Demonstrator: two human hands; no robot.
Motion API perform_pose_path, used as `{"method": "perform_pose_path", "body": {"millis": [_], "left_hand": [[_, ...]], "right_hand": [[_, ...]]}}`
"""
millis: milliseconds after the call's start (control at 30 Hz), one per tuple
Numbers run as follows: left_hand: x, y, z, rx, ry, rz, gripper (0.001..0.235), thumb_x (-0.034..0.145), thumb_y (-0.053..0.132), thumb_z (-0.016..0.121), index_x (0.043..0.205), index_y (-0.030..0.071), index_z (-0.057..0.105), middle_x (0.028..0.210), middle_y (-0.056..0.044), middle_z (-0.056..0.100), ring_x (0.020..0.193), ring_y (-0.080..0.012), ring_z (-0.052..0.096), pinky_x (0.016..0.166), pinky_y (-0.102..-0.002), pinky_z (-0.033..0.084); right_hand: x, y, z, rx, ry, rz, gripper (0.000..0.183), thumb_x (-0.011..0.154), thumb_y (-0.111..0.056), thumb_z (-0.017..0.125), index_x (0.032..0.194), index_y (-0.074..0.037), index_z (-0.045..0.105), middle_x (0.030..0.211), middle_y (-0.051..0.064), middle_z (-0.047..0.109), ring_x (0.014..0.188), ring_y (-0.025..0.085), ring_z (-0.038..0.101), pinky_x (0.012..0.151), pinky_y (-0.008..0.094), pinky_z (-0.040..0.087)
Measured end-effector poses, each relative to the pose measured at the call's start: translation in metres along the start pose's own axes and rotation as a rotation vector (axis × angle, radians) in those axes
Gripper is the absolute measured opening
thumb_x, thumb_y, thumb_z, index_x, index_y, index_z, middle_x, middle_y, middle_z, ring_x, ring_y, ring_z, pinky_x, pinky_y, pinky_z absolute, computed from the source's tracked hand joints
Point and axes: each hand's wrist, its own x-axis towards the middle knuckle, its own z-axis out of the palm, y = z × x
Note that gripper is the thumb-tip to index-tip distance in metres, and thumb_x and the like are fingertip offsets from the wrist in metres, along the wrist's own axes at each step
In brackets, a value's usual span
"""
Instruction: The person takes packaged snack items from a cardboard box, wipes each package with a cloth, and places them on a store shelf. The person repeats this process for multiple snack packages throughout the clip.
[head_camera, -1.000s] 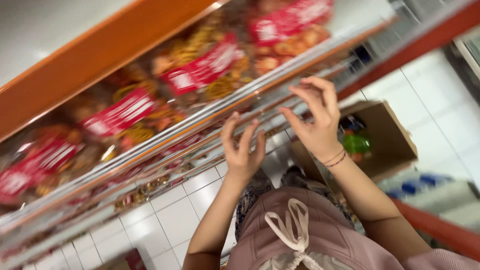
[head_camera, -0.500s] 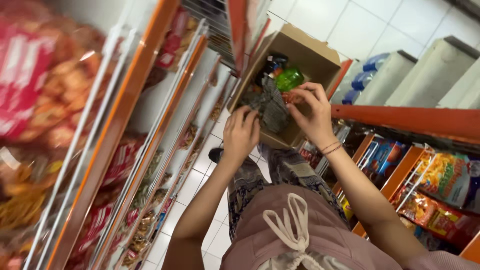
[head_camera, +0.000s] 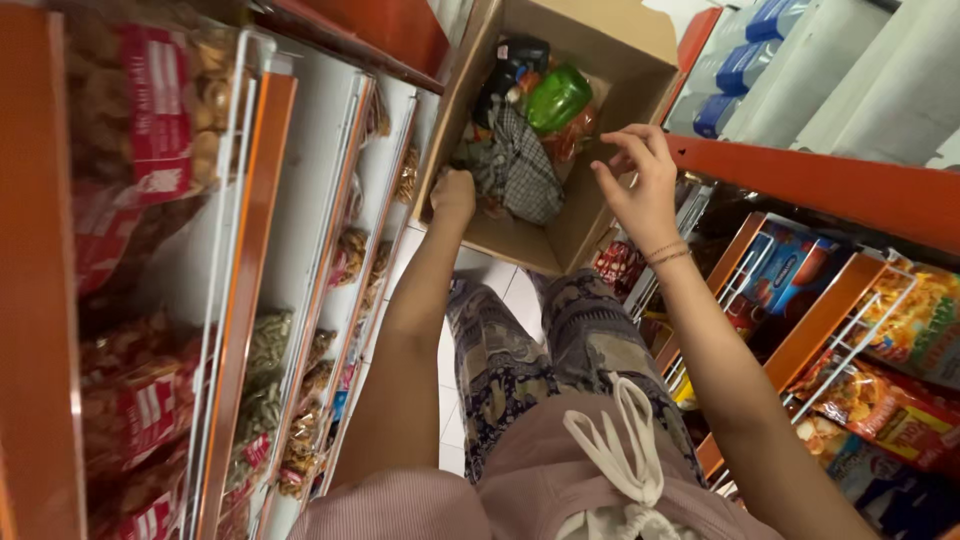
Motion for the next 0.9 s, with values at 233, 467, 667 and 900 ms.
{"method": "perform_pose_path", "body": {"millis": [233, 467, 667, 900], "left_hand": [[0.034, 0.004, 0.041, 0.174, -0.113, -0.015, 0.030, 0.096, 0.014, 0.063, 0.123, 0.008, 0.073, 0.135, -0.017, 0.064, 0.131, -0.0351, 0.056, 0.100, -0.044, 0.049], [0.042, 0.015, 0.041, 0.336, -0.151, 0.084, 0.029, 0.102, 0.014, 0.056, 0.123, 0.017, 0.076, 0.132, -0.006, 0.071, 0.120, -0.0320, 0.067, 0.092, -0.056, 0.051], [0.008, 0.038, 0.007, 0.288, -0.061, 0.122, 0.029, 0.101, 0.016, 0.055, 0.121, 0.016, 0.076, 0.134, -0.008, 0.068, 0.127, -0.0306, 0.060, 0.104, -0.056, 0.041], [-0.074, 0.022, -0.080, -0.267, -0.079, 0.369, 0.018, 0.092, 0.013, 0.060, 0.105, 0.009, 0.071, 0.150, -0.015, 0.051, 0.140, -0.0343, 0.044, 0.113, -0.054, 0.033]], "right_hand": [[-0.012, 0.013, 0.023, -0.006, -0.054, 0.005, 0.033, 0.088, 0.003, 0.080, 0.119, -0.002, 0.069, 0.122, 0.012, 0.059, 0.089, 0.017, 0.066, 0.081, 0.029, 0.055], [-0.033, 0.015, 0.028, 0.026, -0.098, 0.022, 0.034, 0.086, 0.002, 0.080, 0.118, -0.004, 0.070, 0.119, 0.012, 0.059, 0.088, 0.017, 0.065, 0.079, 0.029, 0.056], [-0.039, 0.015, 0.028, 0.011, -0.141, -0.005, 0.034, 0.085, 0.001, 0.080, 0.117, -0.005, 0.070, 0.119, 0.011, 0.060, 0.085, 0.016, 0.066, 0.080, 0.030, 0.056], [-0.042, 0.019, 0.022, 0.127, -0.049, 0.135, 0.033, 0.094, -0.003, 0.072, 0.126, -0.007, 0.065, 0.116, 0.008, 0.060, 0.090, 0.012, 0.068, 0.079, 0.027, 0.057]]}}
